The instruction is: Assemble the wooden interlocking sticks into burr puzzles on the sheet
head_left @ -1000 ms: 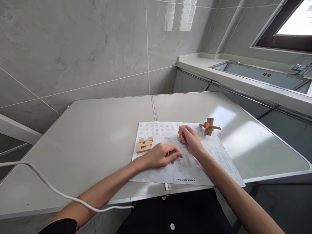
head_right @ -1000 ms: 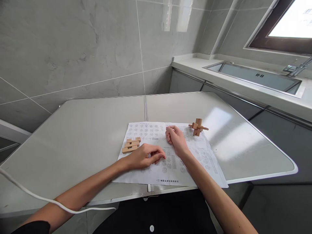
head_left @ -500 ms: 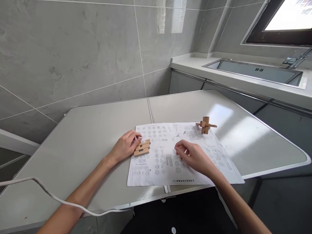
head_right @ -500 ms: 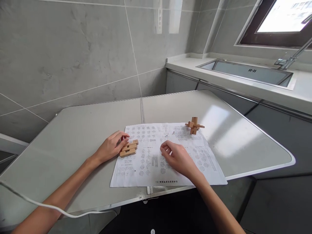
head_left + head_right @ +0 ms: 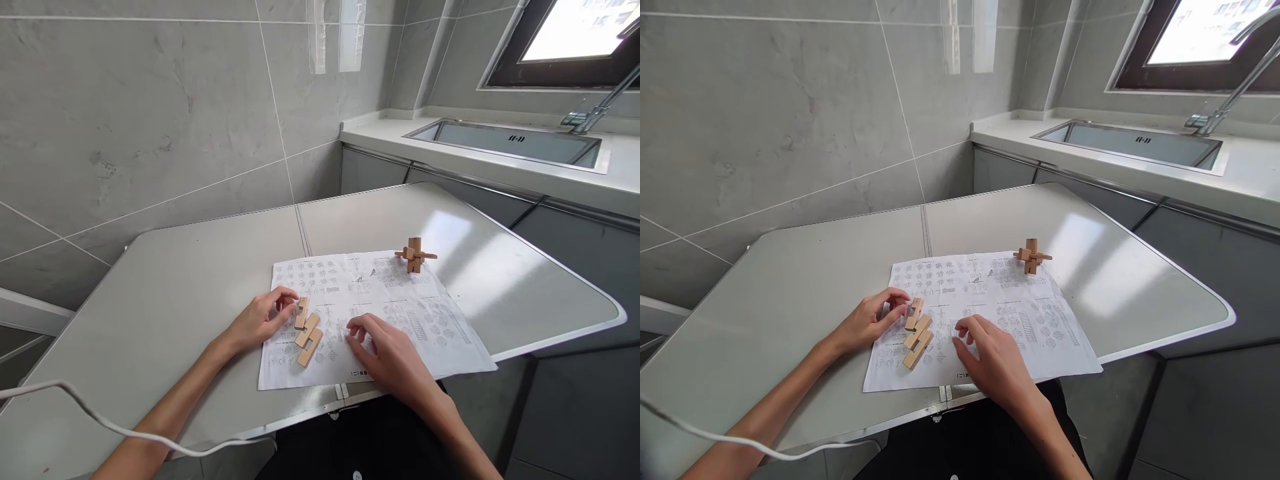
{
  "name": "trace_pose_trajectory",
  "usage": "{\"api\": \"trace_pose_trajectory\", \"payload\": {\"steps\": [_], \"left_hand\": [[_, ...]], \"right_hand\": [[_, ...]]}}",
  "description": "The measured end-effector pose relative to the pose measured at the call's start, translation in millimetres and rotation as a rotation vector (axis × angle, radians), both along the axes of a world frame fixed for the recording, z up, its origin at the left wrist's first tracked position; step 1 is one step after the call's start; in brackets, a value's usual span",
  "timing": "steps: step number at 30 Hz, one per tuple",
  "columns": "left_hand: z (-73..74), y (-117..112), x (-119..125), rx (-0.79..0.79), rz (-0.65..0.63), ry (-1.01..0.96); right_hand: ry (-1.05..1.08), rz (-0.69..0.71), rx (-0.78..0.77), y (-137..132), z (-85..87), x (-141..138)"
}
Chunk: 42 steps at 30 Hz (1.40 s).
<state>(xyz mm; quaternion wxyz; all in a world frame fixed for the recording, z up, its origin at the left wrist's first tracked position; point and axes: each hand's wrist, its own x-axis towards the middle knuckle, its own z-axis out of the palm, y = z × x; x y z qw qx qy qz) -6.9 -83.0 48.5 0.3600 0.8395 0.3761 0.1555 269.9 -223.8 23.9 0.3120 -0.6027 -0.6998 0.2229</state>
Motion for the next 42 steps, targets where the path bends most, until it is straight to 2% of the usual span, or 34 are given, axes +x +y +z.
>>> {"api": "trace_pose_trajectory", "payload": {"steps": [3,9,14,18,24,32,34,39,42], "left_hand": [[1.6,4.0,-2.5,0.144,-0.047,-0.009],[-2.1,3.1,-1.4,0.134,-0.224,-0.008],[-10.3,1.0,0.0,0.106,-0.198,-0.03],[-10.9,-0.7,-0.1,0.063,-0.135,-0.078],[-12.4,-4.0,0.2,0.045,-0.105,-0.113],[-9.7,-13.6,17.6,-0.026,-0.091,-0.177],[-7.8,-16.5,25.9,-0.097,-0.09,-0.23],[-7.2,-21.4,46.4,-0.404,-0.1,-0.374],[-10.6,-22.7,54.1,-0.439,-0.102,-0.411]], "right_hand": [[0.025,0.062,0.069,-2.6,-3.0,-13.6],[0.031,0.094,0.134,0.4,-13.1,-53.9],[0.015,0.036,0.186,9.8,-17.2,-77.5],[0.006,-0.002,0.201,15.0,-17.0,-80.6],[0.009,-0.015,0.172,18.8,-17.0,-62.9],[-0.003,0.007,0.071,8.3,-14.8,-10.1],[-0.008,0.015,0.04,4.9,-14.4,2.9],[-0.01,-0.017,-0.013,0.6,-17.2,25.0],[-0.01,-0.069,-0.02,-0.6,-20.2,31.4]]}}
